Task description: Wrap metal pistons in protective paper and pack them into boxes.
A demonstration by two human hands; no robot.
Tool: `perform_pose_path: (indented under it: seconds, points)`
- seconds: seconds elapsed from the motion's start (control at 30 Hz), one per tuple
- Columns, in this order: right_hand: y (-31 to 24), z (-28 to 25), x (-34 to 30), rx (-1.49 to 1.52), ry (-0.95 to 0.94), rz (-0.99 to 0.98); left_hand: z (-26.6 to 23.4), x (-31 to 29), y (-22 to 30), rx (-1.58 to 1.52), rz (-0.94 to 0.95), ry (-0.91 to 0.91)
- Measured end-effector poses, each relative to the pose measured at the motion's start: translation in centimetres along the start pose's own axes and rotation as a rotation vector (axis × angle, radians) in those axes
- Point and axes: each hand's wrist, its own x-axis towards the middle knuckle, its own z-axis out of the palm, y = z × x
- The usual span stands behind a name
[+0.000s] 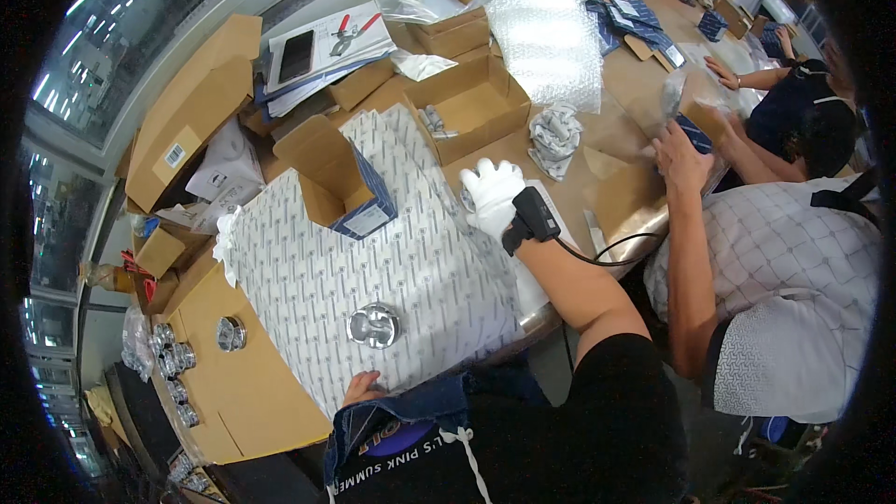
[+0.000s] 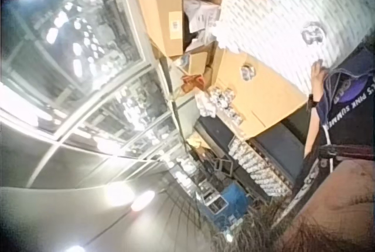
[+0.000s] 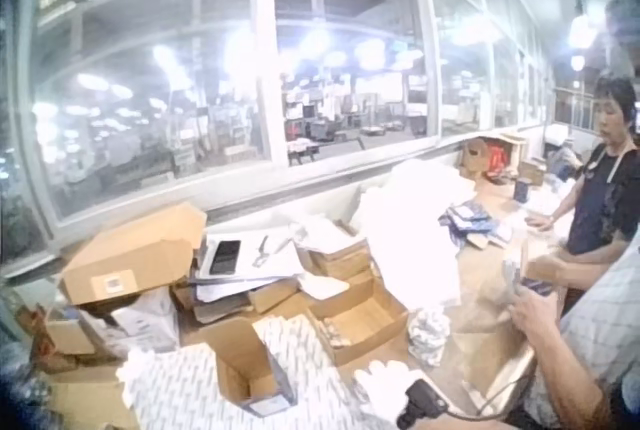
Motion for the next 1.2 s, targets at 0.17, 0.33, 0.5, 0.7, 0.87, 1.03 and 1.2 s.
perform_pose_path:
  seconds: [0.17, 0.33, 0.5, 0.7, 0.87, 1.03, 1.2]
  points:
    - [4.8, 0.0, 1.0, -0.106, 0.093, 0.094, 1.0, -1.1, -0.5, -0.030, -0.073, 0.025]
    - [10.2, -1.0, 2.1, -0.110, 0.079, 0.149, 1.1, -1.5, -0.6, 0.016, -0.074, 0.024]
    - [18.9, -0.5, 5.4, -0.054, 0.119, 0.285, 0.7, -1.4, -0.4, 0.041, -0.088, 0.004]
    - [26.4, -1.1, 7.4, -0.162, 0.102, 0.513, 0.3, 0.0, 0.8, 0.014, -0.126, 0.008]
    - [25.5, -2.4, 8.1, -0.182, 0.036, 0.664, 0.2, 0.2, 2.1, -0.061, -0.226, 0.062]
    - [18.5, -4.5, 8.1, -0.399, 0.236, 0.637, -1.0, 1.3, 4.3, -0.055, -0.254, 0.056]
    - [9.4, -5.2, 6.9, 0.544, 0.427, -0.016, -1.9, 2.5, 5.6, 0.021, -0.187, 0.063]
